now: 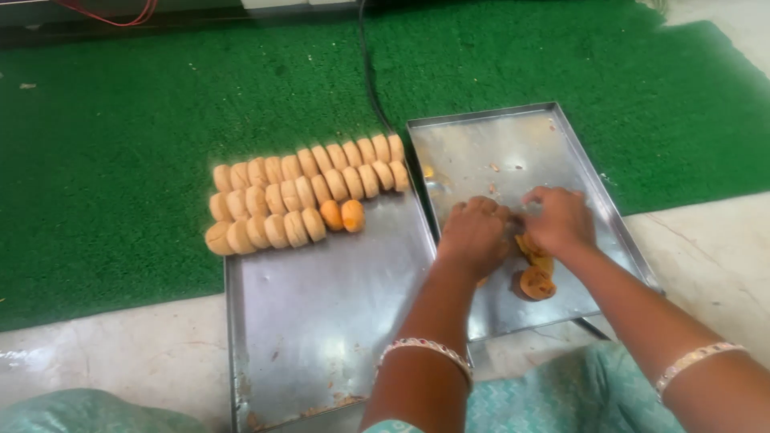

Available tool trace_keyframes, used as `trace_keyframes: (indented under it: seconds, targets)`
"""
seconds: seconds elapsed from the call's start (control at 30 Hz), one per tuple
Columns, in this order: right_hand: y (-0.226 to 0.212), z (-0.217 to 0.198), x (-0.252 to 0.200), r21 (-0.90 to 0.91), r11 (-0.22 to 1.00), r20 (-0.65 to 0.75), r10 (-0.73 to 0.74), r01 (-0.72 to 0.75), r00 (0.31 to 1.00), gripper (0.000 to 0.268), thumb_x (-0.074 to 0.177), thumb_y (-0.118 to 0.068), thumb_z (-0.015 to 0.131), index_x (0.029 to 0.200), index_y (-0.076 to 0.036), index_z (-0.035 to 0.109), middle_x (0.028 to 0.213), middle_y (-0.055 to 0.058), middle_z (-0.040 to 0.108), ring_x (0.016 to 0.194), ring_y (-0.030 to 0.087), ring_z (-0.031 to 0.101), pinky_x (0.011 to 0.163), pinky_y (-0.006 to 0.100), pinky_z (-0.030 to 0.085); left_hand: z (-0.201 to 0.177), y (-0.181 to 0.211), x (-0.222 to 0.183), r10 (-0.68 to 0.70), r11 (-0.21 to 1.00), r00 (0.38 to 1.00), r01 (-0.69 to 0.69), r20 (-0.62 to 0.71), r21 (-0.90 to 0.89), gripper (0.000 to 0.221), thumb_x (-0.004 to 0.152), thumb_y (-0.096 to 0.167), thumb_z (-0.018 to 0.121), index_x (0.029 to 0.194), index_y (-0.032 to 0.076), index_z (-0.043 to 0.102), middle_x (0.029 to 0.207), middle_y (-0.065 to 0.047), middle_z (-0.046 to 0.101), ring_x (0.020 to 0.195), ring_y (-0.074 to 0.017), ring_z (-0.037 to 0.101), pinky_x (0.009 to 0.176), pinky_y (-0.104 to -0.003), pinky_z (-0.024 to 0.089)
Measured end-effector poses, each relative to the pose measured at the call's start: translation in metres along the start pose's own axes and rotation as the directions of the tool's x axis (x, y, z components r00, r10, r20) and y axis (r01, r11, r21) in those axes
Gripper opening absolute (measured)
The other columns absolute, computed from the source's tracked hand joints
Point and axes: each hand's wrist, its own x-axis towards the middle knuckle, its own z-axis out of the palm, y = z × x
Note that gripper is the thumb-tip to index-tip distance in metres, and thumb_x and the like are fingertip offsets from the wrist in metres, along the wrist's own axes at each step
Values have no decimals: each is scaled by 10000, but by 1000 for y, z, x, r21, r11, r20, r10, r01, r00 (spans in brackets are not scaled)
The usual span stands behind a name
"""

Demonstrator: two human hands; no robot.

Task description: Arranging biscuits or small dough balls on a metal tray.

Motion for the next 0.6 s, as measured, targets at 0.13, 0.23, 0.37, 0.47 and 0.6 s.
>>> trace_keyframes:
  seconds: [0.13, 0.23, 0.37, 0.47, 0.6]
  targets:
    - [53, 15, 19, 6, 980, 12, 201, -201, 980, 411, 826, -407, 815, 1188, -220, 767, 1174, 128, 745, 1228, 371, 600, 975, 469, 510, 35, 19, 14, -4, 1000, 998, 6, 58, -24, 536, 820, 159, 671, 1347, 177, 580, 1436, -86, 543, 1382, -277, 469, 1128, -459, 373]
    - [78, 19, 23, 17, 951, 74, 306, -308, 949, 408, 867, -480, 780, 1167, -203, 778, 1182, 119, 748, 1176, 360, 645, 963, 463, 521, 57, 28, 22, 9, 1000, 997, -8, 73, -11, 611, 839, 117, 664, 1424, 175, 499, 1563, -95, 439, 1427, -299, 435, 1137, -456, 384]
    - [92, 25, 21, 43, 940, 113, 332, -339, 936, 367, 854, -438, 775, 1148, -219, 797, 1222, 89, 755, 1128, 316, 706, 963, 445, 547, 59, 41, 28, -17, 1000, 987, 17, 158, -4, 600, 883, 30, 617, 1442, 201, 481, 1600, -85, 398, 1388, -297, 490, 1087, -432, 452]
    - [96, 30, 18, 53, 949, 74, 307, -311, 949, 370, 813, -379, 791, 1161, -251, 796, 1235, 87, 748, 1137, 312, 701, 969, 443, 538, 66, 46, 28, -34, 999, 980, 31, 196, 17, 553, 888, 51, 623, 1412, 180, 499, 1538, -81, 452, 1329, -290, 543, 1028, -425, 498]
    - [80, 18, 15, 13, 948, 17, 319, -319, 948, 452, 759, -362, 830, 1198, -274, 767, 1228, 132, 710, 1119, 334, 686, 932, 455, 536, 76, 50, 34, -77, 997, 974, 72, 212, 31, 453, 926, 108, 633, 1365, 158, 533, 1344, -68, 593, 1245, -277, 604, 974, -433, 526]
